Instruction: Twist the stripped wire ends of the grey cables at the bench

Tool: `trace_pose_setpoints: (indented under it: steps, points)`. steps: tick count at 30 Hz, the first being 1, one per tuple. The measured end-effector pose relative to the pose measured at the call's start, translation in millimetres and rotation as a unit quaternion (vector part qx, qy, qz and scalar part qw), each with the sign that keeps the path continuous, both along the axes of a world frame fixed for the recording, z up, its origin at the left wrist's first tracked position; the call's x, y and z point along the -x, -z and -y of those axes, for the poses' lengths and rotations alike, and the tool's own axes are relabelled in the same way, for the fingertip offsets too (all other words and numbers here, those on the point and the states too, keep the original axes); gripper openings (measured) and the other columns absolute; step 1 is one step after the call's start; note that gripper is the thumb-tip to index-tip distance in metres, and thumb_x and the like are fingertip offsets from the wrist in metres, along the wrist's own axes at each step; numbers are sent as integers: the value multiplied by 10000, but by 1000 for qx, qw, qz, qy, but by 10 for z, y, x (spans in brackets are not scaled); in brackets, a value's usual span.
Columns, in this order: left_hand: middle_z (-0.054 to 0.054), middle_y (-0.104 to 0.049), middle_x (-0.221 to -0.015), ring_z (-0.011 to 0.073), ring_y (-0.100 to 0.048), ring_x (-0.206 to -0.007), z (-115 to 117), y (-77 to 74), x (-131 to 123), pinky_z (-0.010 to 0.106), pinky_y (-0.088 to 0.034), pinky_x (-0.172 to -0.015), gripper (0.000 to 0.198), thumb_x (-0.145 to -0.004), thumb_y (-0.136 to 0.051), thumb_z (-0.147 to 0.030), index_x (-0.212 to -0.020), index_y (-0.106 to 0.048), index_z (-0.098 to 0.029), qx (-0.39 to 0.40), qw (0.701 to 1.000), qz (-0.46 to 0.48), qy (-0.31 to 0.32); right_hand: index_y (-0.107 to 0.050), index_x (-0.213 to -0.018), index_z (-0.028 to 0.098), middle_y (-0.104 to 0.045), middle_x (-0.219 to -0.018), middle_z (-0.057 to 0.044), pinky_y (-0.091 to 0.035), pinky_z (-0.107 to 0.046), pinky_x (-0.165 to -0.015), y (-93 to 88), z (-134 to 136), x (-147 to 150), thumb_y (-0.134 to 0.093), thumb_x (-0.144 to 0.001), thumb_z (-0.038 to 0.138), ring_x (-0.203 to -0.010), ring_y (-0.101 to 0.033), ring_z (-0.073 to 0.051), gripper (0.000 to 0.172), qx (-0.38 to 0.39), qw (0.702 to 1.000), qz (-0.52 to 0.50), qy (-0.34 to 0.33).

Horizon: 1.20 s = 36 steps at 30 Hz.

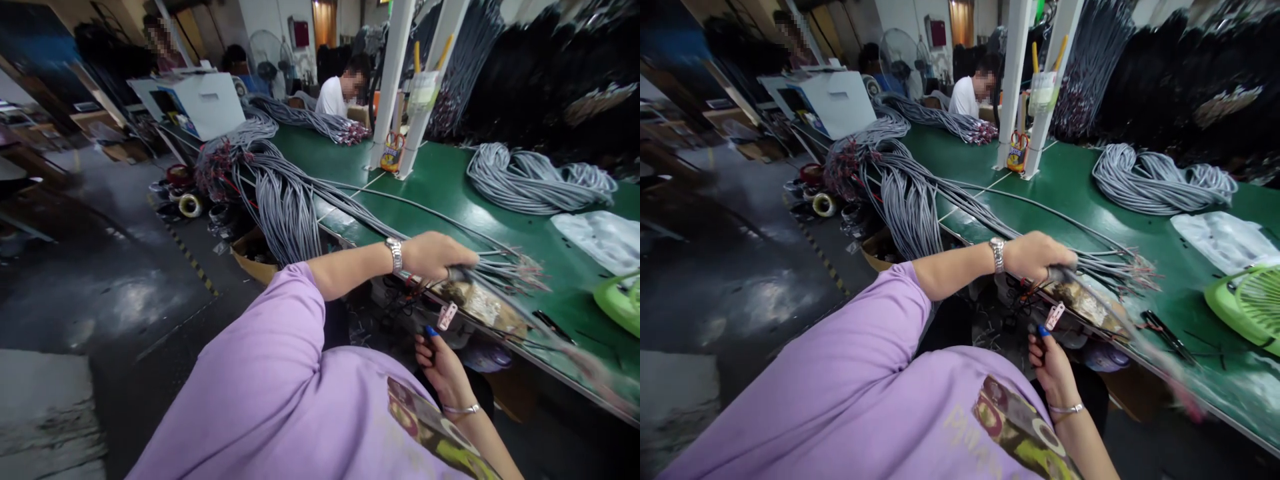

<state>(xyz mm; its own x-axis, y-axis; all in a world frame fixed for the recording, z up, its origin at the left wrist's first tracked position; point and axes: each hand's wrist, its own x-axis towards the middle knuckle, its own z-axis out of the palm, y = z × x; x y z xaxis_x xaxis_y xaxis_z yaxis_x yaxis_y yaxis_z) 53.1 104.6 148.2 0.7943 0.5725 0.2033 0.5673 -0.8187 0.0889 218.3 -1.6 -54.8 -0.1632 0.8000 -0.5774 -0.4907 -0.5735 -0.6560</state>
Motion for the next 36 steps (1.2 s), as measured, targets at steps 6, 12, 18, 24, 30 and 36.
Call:
trace_pose_setpoints:
  steps: [6,12,18,24,30,36]
  points:
    - [50,-749,-952,204,-697,-883,863,474,222,270,-504,-732,64,-830,-690,-289,-890,-694,-266,257,958,70,103,-459,-643,217,-402,-461,53,-219,-165,-345,-149,70,0,-824,-655,338,-400,-327,-61,385,-87,994,60,5]
    - [-10,-643,-650,92,-546,-507,1314,1275,640,203,-416,-516,296,-907,-578,-474,-889,-599,-179,482,812,280,-175,-573,-710,155,-525,-563,43,-123,-153,-377,-192,90,70,-840,-615,332,-417,-260,-12,334,-87,994,13,-70]
    - [-32,-621,-585,66,-514,-431,1471,1545,766,167,-392,-430,388,-781,-713,-513,-809,-533,-171,551,714,331,-278,-678,-901,154,-667,-746,20,-150,-156,-395,-179,146,210,-849,-522,176,-452,-340,-14,416,-104,981,-50,-153]
    - [-31,-623,-579,61,-517,-419,1342,1547,706,172,-400,-430,439,-788,-695,-577,-789,-522,-174,565,684,385,-255,-683,-1043,174,-723,-909,-12,-171,-166,-407,-225,174,207,-875,-562,221,-475,-365,-14,520,-135,980,-36,-138]
    - [-47,-578,-563,58,-491,-455,1276,1543,633,180,-406,-471,517,-731,-728,-646,-792,-526,-174,588,676,394,-203,-678,-887,133,-499,-533,80,-95,-182,-394,-259,193,179,-895,-598,357,-423,-195,-6,426,-129,981,-36,-143]
    - [-89,-418,-494,34,-302,-416,1256,1527,614,193,-242,-422,587,-685,-719,-724,-733,-523,-172,610,683,354,-189,-662,-942,167,-554,-599,79,-82,-177,-370,-250,195,198,-916,-583,335,-413,-174,1,471,-139,976,-98,-139]
